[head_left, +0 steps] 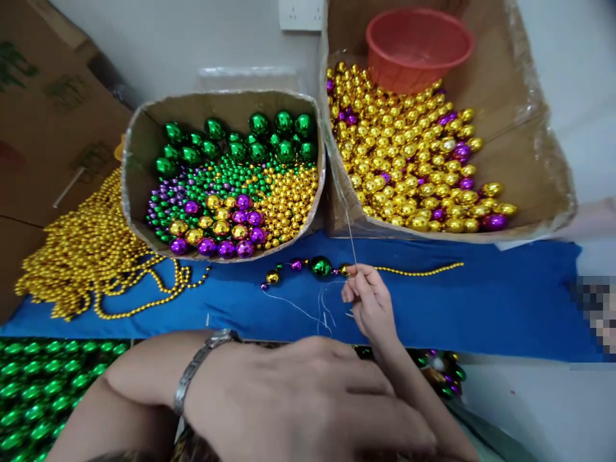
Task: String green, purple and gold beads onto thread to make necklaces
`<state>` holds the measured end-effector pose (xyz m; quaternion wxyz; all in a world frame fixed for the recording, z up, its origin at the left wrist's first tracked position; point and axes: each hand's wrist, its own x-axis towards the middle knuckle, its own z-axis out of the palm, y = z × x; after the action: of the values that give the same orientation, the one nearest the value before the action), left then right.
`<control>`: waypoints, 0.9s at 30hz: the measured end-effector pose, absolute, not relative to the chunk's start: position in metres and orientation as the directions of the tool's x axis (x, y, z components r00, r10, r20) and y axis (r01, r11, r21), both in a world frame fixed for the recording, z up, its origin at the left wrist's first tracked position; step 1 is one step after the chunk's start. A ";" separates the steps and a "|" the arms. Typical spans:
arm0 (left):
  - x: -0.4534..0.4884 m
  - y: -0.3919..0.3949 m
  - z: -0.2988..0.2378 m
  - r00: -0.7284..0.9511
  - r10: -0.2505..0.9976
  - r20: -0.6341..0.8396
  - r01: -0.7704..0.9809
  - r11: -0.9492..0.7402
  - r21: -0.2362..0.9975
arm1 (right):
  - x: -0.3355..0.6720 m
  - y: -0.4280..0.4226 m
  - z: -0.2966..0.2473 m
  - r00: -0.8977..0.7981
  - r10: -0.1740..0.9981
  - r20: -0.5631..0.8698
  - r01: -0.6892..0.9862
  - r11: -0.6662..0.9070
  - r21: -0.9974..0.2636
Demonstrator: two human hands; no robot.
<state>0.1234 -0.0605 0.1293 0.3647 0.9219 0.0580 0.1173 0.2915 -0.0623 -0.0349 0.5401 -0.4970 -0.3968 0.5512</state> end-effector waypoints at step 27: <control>0.092 0.238 0.032 0.161 0.983 0.090 0.903 -0.183 0.389 | 0.272 -0.040 -0.048 0.018 0.994 -0.105 0.000 -0.105 -0.994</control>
<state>0.0923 0.2382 0.0316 0.1232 0.7519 0.6270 0.1625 0.2724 -0.0402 -0.0485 0.4771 -0.5303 -0.4690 0.5209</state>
